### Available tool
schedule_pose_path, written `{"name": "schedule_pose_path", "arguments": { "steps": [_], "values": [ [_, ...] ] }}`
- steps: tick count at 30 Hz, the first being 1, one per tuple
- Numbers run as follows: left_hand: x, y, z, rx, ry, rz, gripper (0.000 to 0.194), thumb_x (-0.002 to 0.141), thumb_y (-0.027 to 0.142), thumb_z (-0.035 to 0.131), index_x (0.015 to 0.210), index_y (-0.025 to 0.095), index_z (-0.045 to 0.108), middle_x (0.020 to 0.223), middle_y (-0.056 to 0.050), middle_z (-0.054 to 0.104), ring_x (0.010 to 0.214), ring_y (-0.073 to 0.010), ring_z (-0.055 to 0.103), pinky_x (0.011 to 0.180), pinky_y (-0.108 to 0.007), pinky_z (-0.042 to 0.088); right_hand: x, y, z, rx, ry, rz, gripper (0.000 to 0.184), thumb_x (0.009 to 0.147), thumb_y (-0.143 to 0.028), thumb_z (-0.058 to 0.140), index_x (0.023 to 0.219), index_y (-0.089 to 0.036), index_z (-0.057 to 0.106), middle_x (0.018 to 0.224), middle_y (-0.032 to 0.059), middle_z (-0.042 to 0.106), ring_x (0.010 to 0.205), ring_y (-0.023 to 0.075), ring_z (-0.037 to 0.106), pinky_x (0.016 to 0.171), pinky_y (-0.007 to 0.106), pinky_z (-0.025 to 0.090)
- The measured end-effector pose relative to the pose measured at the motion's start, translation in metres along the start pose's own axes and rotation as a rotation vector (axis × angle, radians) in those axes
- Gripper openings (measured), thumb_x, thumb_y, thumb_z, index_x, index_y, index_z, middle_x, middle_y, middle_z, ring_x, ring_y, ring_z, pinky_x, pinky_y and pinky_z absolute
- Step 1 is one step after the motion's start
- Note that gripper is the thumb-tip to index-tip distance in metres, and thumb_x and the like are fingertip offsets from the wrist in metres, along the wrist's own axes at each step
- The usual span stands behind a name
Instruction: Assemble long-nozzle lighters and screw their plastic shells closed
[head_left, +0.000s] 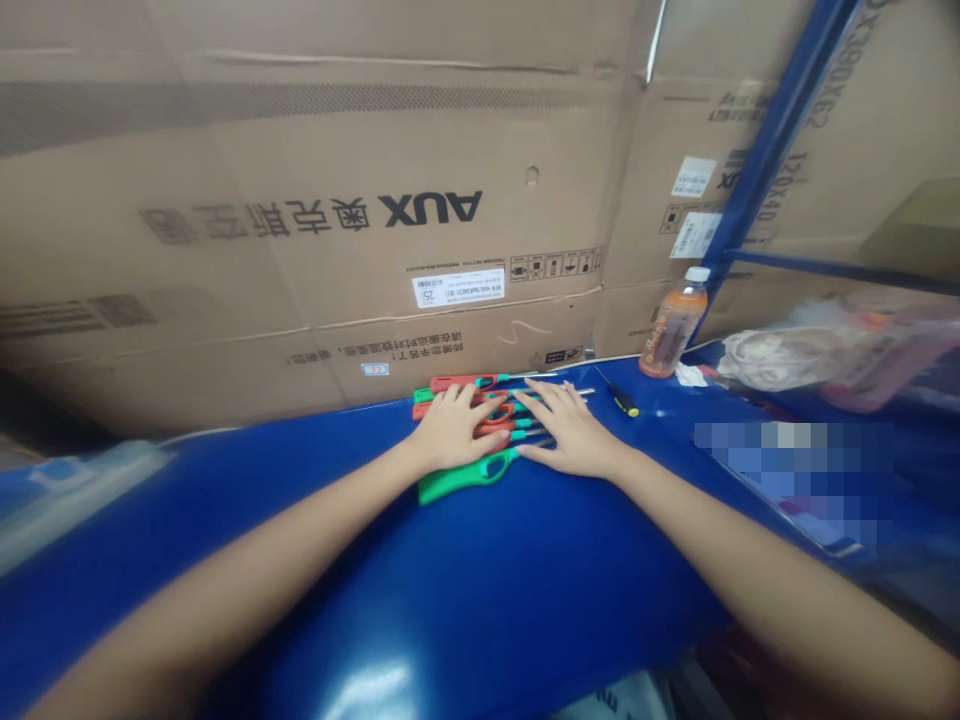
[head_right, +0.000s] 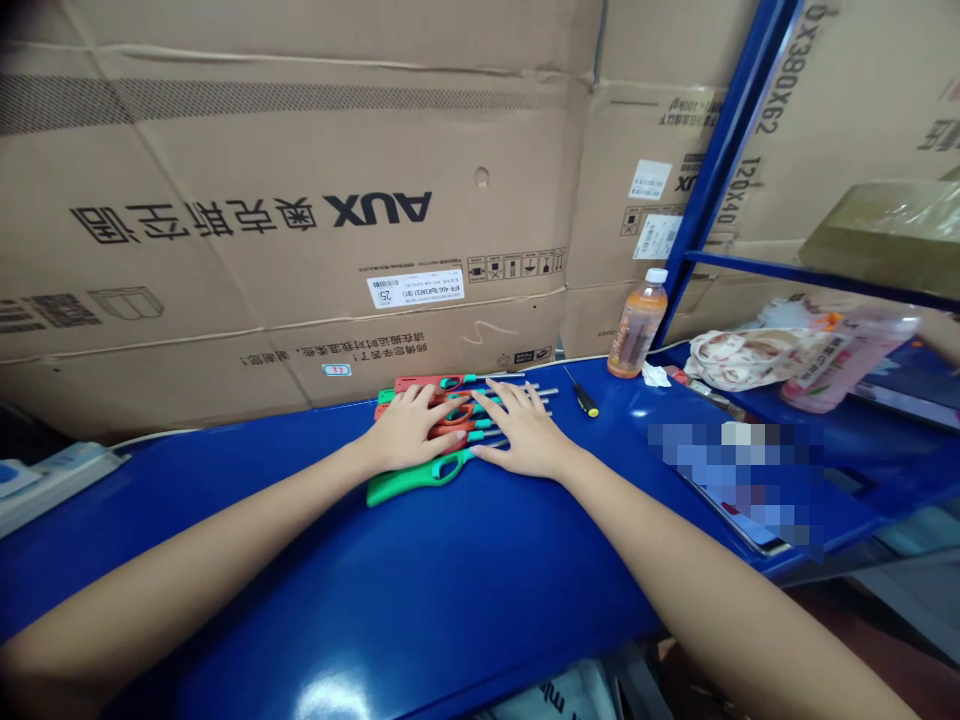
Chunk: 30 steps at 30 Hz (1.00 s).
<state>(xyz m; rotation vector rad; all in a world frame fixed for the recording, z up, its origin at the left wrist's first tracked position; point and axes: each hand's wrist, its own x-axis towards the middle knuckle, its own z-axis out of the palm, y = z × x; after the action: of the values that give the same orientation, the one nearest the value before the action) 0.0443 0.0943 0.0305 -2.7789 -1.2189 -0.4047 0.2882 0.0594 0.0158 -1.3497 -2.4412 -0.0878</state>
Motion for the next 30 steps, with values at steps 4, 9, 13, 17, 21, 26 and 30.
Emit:
{"name": "schedule_pose_path", "arguments": {
  "steps": [4,9,13,17,21,26,30],
  "values": [
    [-0.016,0.017,0.003,0.004,0.002,-0.070,0.075,0.093,0.068,0.044,0.154,0.025,0.042,0.149,-0.018,0.045,0.137,-0.0408,0.041,0.113,-0.056,0.031,-0.001,-0.002,-0.004,0.025,-0.127,-0.016,0.081,0.093,-0.072,0.042,0.158,-0.024,0.033,0.164,0.0148,0.031,0.151,0.0366,0.027,0.121,0.065,0.017],
    [-0.020,0.021,-0.001,-0.073,-0.179,-0.142,0.083,0.093,0.074,0.038,0.161,0.031,0.021,0.168,-0.013,0.016,0.153,-0.0439,0.014,0.120,-0.064,0.013,-0.003,-0.005,-0.005,0.057,-0.182,0.001,0.084,0.094,-0.075,0.035,0.161,-0.026,0.024,0.166,0.0138,0.024,0.153,0.0363,0.023,0.122,0.065,0.013],
    [-0.022,0.024,-0.006,-0.126,-0.241,-0.172,0.090,0.091,0.079,0.034,0.162,0.029,0.014,0.169,-0.014,0.004,0.155,-0.0420,0.004,0.120,-0.064,0.012,-0.004,-0.007,-0.003,0.076,-0.217,0.022,0.089,0.091,-0.078,0.037,0.162,-0.028,0.019,0.168,0.0124,0.015,0.154,0.0381,0.017,0.122,0.065,0.010],
    [-0.019,0.023,-0.009,-0.107,-0.249,-0.170,0.090,0.090,0.079,0.037,0.162,0.028,0.019,0.168,-0.015,0.008,0.154,-0.0419,0.006,0.121,-0.063,0.013,0.000,-0.008,0.000,0.102,-0.255,0.036,0.092,0.090,-0.079,0.038,0.163,-0.027,0.014,0.168,0.0129,0.009,0.156,0.0354,0.011,0.123,0.064,0.009],
    [-0.018,0.024,-0.012,-0.094,-0.269,-0.167,0.087,0.090,0.078,0.038,0.161,0.029,0.022,0.167,-0.015,0.009,0.155,-0.0400,0.005,0.121,-0.063,0.011,0.001,-0.007,-0.003,0.139,-0.304,0.055,0.095,0.089,-0.080,0.039,0.163,-0.028,0.012,0.169,0.0123,0.007,0.156,0.0338,0.010,0.123,0.064,0.007],
    [-0.030,0.038,-0.012,-0.127,-0.300,-0.192,0.090,0.090,0.081,0.033,0.160,0.027,0.025,0.167,-0.015,0.002,0.154,-0.0408,0.000,0.120,-0.065,0.010,-0.006,-0.012,-0.018,0.188,-0.436,0.077,0.099,0.082,-0.085,0.044,0.161,-0.031,0.019,0.168,0.0122,0.006,0.155,0.0386,0.006,0.120,0.069,0.007],
    [-0.038,0.046,-0.007,-0.117,-0.267,-0.232,0.094,0.089,0.081,0.033,0.160,0.020,0.026,0.167,-0.017,0.004,0.154,-0.0424,0.001,0.121,-0.065,0.010,-0.009,-0.017,-0.017,0.160,-0.408,0.042,0.105,0.081,-0.085,0.046,0.162,-0.025,0.016,0.168,0.0143,0.004,0.155,0.0389,0.001,0.121,0.067,0.005]
  ]
}}
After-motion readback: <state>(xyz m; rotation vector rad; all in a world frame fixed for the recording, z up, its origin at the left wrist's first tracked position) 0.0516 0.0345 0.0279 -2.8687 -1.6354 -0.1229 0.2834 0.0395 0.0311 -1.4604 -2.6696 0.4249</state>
